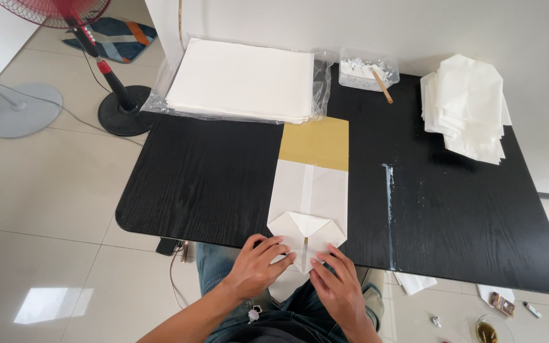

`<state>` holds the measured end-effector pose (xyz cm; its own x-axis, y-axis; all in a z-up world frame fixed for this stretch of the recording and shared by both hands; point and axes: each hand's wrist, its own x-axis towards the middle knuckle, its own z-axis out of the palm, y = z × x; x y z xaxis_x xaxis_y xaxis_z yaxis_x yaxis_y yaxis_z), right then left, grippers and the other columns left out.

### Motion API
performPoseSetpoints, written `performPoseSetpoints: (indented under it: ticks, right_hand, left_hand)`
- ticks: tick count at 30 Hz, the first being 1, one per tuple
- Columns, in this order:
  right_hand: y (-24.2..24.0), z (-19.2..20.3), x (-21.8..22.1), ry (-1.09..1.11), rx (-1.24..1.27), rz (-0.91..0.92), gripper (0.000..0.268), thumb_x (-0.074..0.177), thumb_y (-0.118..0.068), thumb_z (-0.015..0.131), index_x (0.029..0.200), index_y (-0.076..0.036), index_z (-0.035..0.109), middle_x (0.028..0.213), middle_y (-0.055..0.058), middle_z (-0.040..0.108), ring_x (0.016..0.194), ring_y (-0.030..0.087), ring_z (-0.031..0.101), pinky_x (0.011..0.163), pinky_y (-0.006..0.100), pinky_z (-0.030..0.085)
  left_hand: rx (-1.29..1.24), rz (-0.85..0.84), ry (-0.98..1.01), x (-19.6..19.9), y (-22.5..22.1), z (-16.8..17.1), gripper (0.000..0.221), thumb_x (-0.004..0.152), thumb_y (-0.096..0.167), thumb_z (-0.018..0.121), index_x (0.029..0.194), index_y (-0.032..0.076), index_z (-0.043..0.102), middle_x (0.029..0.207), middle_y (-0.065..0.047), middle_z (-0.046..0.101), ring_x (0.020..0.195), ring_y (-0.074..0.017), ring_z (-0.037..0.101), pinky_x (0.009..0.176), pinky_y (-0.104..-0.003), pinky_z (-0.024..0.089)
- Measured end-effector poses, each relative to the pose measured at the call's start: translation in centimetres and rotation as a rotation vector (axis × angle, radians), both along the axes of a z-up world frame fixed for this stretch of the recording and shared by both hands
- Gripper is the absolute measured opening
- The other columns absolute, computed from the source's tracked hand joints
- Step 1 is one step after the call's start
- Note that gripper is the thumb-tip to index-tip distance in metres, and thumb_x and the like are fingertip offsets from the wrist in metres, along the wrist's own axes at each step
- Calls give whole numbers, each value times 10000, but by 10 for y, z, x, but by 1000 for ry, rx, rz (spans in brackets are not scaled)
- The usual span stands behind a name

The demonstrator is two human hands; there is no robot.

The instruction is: Applying glue to paper templates using a brush and folding them to assemble bags.

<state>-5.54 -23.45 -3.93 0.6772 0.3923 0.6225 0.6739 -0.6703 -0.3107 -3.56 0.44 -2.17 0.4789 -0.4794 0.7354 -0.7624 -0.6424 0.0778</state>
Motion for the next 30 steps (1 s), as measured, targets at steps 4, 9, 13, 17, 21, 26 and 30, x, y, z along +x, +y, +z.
performPoseSetpoints:
  ticks: [4,9,13,17,21,26,30]
  right_hand:
    - [17,15,-5,-48,-19,-19,226,848,-61,812,1058,-116,751,1183,95,638,1217,343,598,1014,508,537]
    - [24,11,-8,-68,0,-35,206,862,-76,810,1049,-155,780,1214,73,641,1193,326,591,1069,580,483]
    - [27,2,-11,-36,68,-46,141,875,-69,784,1009,-109,764,1174,30,673,1203,288,603,1118,569,458]
    - [27,1,-10,-30,93,-46,150,863,-68,794,996,-135,771,1147,-3,684,1210,274,591,1137,574,442]
    - [24,-1,-11,-14,79,-33,175,840,-70,818,990,-153,782,1144,-4,682,1209,278,601,1142,580,431]
    - [20,-5,-10,-18,43,-29,276,829,-89,838,1080,-165,754,1221,22,673,1213,276,616,1145,552,433]
    - [7,-11,-8,-26,8,-11,364,841,-57,818,1179,-74,685,1244,91,633,1222,306,625,1113,524,511]
  left_hand:
    - [10,6,32,-1,-2,-3,146,981,32,686,1110,95,710,1073,-87,679,1074,-308,689,799,-435,459]
    - [26,24,38,-2,-5,-7,180,971,45,700,1140,104,689,1085,-90,677,1077,-321,686,806,-453,460]
    - [21,51,5,-4,-7,-1,137,977,66,702,1103,116,713,1085,-84,684,1070,-299,691,808,-437,462]
    - [5,74,-3,-6,-9,0,155,953,88,744,1097,124,701,1089,-81,684,1079,-296,692,828,-440,472]
    - [11,56,0,-9,-7,-6,237,993,101,688,1221,166,691,1101,-108,706,1134,-352,681,899,-483,474]
    - [24,90,-31,-12,-10,-5,136,985,119,702,1111,161,731,1103,-82,680,1148,-329,674,914,-490,483]
    - [14,89,-16,-15,-11,-9,142,973,123,725,1111,153,721,1114,-84,671,1173,-349,667,940,-519,474]
